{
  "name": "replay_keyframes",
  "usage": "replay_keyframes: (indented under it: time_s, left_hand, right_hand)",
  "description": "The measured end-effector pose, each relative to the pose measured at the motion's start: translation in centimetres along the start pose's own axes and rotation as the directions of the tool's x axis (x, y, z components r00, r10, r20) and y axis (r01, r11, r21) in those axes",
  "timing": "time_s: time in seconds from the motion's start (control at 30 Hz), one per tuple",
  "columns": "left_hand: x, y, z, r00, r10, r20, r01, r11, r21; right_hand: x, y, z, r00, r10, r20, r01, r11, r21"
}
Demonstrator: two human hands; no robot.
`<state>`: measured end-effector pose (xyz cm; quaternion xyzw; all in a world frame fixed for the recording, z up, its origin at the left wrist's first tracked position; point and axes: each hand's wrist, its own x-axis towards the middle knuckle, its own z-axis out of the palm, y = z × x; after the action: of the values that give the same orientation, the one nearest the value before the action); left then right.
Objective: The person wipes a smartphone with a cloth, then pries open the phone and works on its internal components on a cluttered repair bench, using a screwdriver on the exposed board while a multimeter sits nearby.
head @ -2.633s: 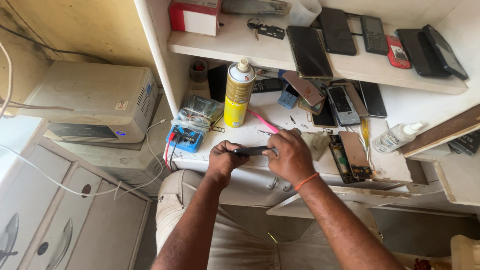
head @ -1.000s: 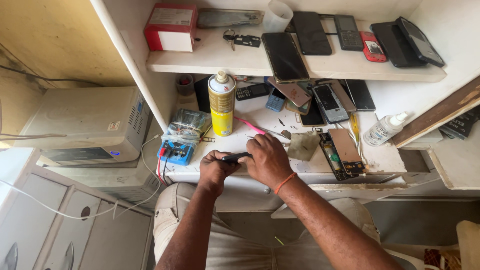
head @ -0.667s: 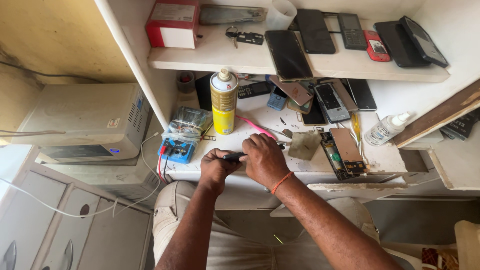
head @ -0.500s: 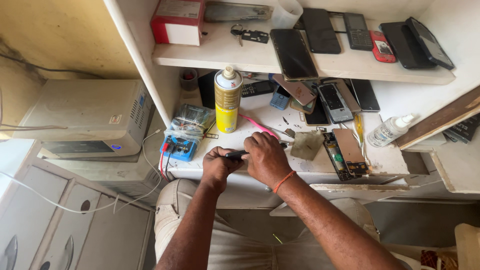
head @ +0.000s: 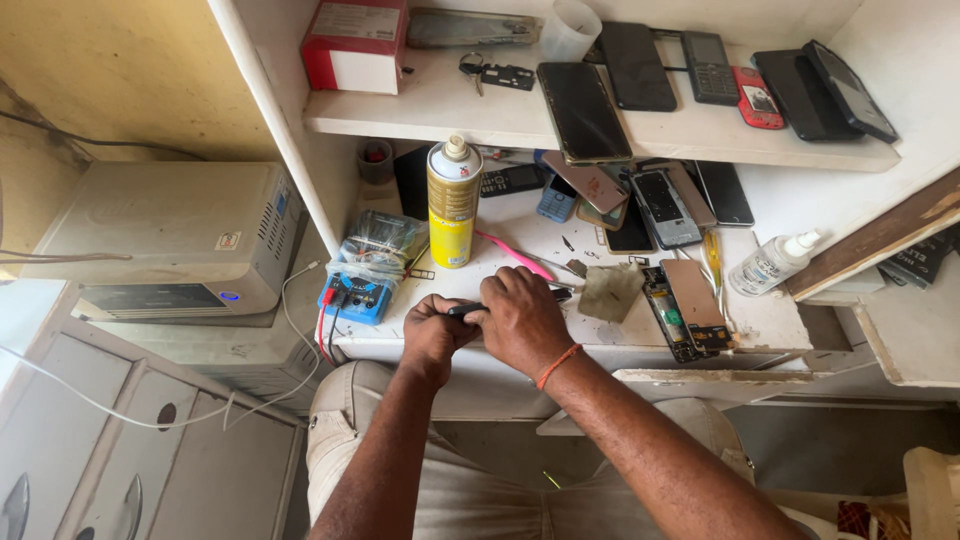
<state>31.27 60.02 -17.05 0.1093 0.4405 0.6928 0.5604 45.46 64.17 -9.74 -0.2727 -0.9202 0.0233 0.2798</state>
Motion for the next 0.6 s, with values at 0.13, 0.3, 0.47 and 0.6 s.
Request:
replay_keyframes:
  time_s: [0.13, 0.3, 0.47, 0.6]
  left_hand:
    - [0.2, -0.1, -0.1, 1.0, 0.002, -0.004, -0.001, 1.0, 0.021]
    - [0.3, -0.2, -0.2, 1.0, 0.016, -0.013, -0.015, 0.999, 0.04]
    - [0.2, -0.2, -0.1, 0.999, 0.003, -0.034, -0.001, 0.998, 0.055]
    - [0.2, -0.1, 0.0, 0.999, 0.034, -0.014, -0.033, 0.997, 0.063]
  right_hand:
    - [0.0, -0.2, 0.4, 1.0, -0.018, 0.001, 0.018, 1.0, -0.01]
    - [0.3, -0.6, 0.5, 0.999, -0.028, 0.046, 0.029, 0.999, -0.02]
    - [0.5, -0.9, 0.4, 0.992, -0.024, 0.127, 0.031, 0.998, -0.05]
    - [0.6, -1.1, 0.6, 0.99, -0.041, 0.132, 0.052, 0.996, -0.078]
